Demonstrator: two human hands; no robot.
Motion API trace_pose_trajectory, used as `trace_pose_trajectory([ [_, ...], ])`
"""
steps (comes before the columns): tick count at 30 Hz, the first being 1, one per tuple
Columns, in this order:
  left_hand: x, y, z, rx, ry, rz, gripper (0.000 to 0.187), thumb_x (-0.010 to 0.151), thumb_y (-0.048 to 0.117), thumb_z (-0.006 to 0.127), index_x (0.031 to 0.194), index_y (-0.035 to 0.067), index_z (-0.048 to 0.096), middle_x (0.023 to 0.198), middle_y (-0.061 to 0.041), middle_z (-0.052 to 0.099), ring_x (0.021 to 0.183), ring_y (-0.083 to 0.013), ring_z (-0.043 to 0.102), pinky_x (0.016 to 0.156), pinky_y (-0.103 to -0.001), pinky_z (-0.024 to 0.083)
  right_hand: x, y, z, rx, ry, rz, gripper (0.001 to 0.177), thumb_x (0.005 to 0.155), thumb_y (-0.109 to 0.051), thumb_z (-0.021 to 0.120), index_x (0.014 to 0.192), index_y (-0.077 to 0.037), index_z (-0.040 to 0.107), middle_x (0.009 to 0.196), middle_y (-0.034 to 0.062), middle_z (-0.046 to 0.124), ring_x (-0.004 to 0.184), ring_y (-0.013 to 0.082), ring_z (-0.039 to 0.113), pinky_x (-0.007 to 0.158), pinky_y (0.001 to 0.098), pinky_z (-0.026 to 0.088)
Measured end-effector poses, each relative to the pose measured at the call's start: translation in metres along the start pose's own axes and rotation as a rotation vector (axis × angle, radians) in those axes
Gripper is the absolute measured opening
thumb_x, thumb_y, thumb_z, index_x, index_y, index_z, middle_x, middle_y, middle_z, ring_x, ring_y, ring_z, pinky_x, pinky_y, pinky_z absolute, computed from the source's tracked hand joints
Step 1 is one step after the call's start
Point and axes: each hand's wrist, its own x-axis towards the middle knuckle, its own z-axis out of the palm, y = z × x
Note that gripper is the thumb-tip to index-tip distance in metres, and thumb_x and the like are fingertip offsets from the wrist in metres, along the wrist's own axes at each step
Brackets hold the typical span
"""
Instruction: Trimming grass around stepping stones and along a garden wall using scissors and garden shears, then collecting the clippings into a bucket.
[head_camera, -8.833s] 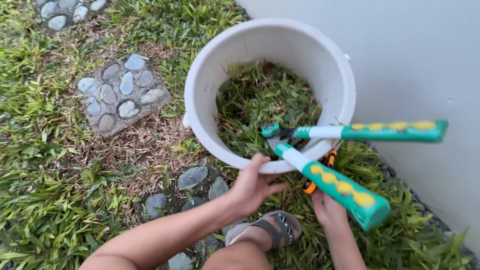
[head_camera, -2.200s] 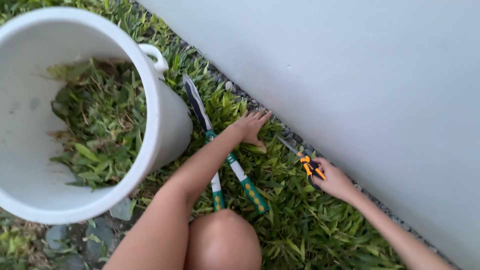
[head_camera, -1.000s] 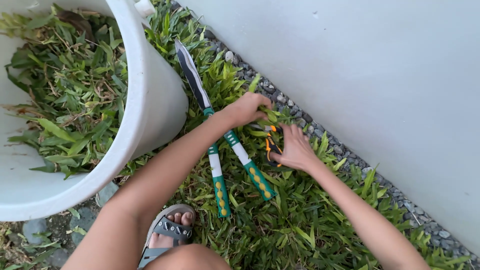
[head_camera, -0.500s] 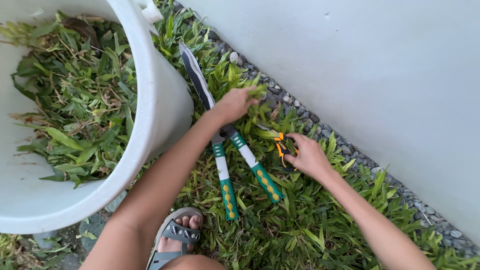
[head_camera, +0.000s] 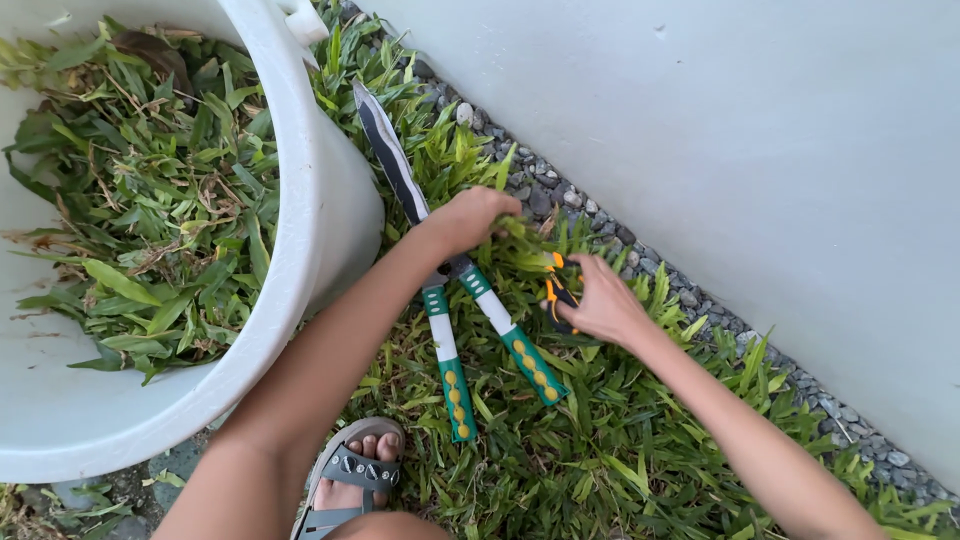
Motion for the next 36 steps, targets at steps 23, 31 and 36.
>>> trace_pose_trajectory([
  [23,0.005,-0.007,-0.003,-0.161,0.027,-0.206,0.044,0.076,0.008,0.083,0.119,0.005,0.072,0.119,-0.017,0.071,0.111,-0.0348,0.066,0.096,-0.041,0.054,-0.033,0.036,-0.054,-0.22,-0.108,0.117,0.103,0.07,-0.064,0.08,0.146,-0.006,0.043,0.14,0.019,0.05,0.13,0.0324,0.052,0.108,0.0499,0.046],
  [31,0.029,0.017,-0.015,-0.145,-0.025,-0.178,0.036,0.078,0.014,0.084,0.113,0.01,0.075,0.108,-0.016,0.075,0.103,-0.0313,0.071,0.097,-0.04,0.055,-0.001,0.007,-0.002,-0.063,-0.078,-0.006,0.104,0.074,-0.067,0.08,0.144,0.003,0.047,0.142,0.0235,0.053,0.127,0.0346,0.055,0.105,0.0478,0.047],
  [36,0.027,0.018,-0.033,-0.047,-0.045,-0.179,0.028,0.083,0.014,0.085,0.108,0.009,0.076,0.103,-0.017,0.075,0.101,-0.0334,0.071,0.095,-0.042,0.057,0.002,-0.008,-0.008,0.002,-0.083,0.049,0.083,0.077,-0.063,0.073,0.138,-0.007,0.066,0.114,0.0187,0.077,0.105,0.0292,0.075,0.098,0.0428,0.058],
])
